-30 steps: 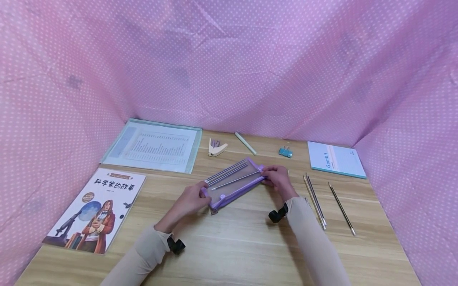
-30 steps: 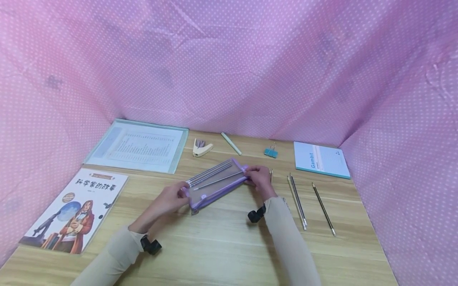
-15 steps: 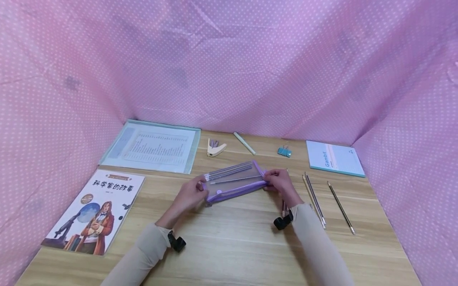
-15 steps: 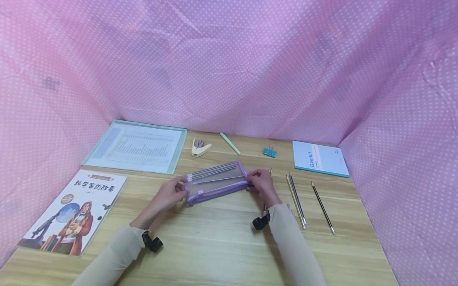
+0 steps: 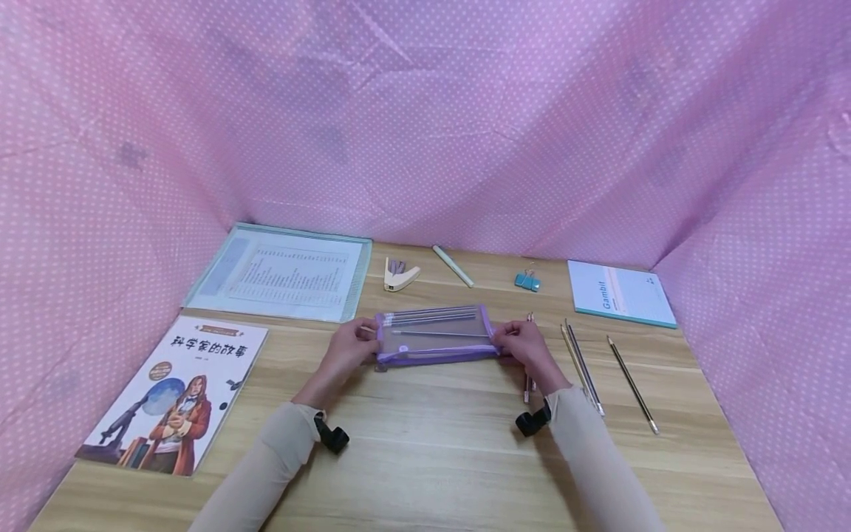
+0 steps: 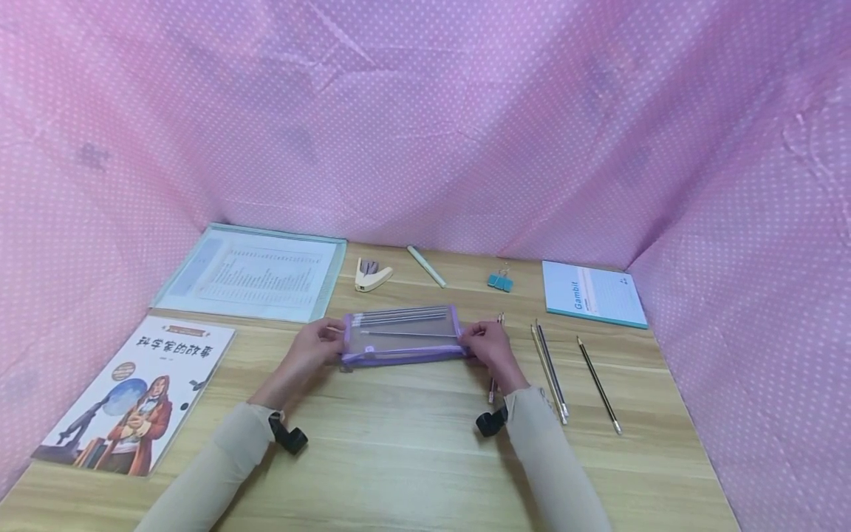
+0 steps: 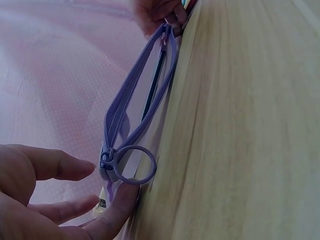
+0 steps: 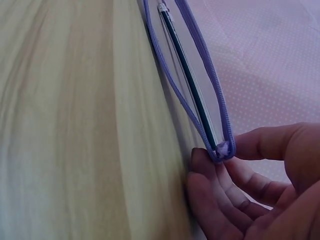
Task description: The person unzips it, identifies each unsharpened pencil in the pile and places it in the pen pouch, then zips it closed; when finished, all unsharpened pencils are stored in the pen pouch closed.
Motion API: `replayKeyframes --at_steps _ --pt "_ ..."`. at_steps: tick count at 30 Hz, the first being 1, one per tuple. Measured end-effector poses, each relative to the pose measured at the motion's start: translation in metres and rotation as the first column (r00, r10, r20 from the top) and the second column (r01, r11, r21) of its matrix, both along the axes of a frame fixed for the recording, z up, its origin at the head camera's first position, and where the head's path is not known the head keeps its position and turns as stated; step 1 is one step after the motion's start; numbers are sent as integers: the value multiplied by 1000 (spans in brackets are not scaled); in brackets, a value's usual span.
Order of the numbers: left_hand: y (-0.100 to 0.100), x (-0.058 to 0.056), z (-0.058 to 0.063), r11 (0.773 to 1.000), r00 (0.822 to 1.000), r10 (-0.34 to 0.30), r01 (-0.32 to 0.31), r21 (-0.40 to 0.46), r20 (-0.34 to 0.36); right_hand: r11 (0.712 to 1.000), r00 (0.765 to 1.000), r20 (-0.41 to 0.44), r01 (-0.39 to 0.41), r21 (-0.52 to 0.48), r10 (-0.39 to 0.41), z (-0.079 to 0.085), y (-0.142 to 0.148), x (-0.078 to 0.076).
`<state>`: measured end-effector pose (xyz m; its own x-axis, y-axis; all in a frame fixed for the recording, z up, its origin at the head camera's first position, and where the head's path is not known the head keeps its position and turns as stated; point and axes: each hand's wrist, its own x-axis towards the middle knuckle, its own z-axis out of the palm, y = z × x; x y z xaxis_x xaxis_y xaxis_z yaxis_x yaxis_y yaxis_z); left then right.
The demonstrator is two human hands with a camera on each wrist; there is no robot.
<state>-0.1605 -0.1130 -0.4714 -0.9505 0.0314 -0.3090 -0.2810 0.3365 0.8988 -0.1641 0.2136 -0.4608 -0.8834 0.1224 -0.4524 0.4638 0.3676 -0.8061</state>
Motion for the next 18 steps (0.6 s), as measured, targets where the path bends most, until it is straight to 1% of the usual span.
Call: replayKeyframes --at_steps 4,8,13,16,18 --pt "0 -4 -3 1000 1000 5 -4 21 -29 999 999 -37 -29 46 31 0 -1 2" --pt "0 -7 -6 999 998 3 -1 41 -60 990 994 -85 -62 128 73 0 -2 4" --pt "1 -9 -7 997 997 9 -3 77 -78 967 984 -128 -91 239 125 2 -5 5" --pt "1 -9 -8 995 998 14 -7 100 -68 952 979 -142 -100 291 146 4 -7 6" --pt "0 -9 -8 994 998 19 -12 111 -59 937 975 -148 -109 332 166 5 -7 7"
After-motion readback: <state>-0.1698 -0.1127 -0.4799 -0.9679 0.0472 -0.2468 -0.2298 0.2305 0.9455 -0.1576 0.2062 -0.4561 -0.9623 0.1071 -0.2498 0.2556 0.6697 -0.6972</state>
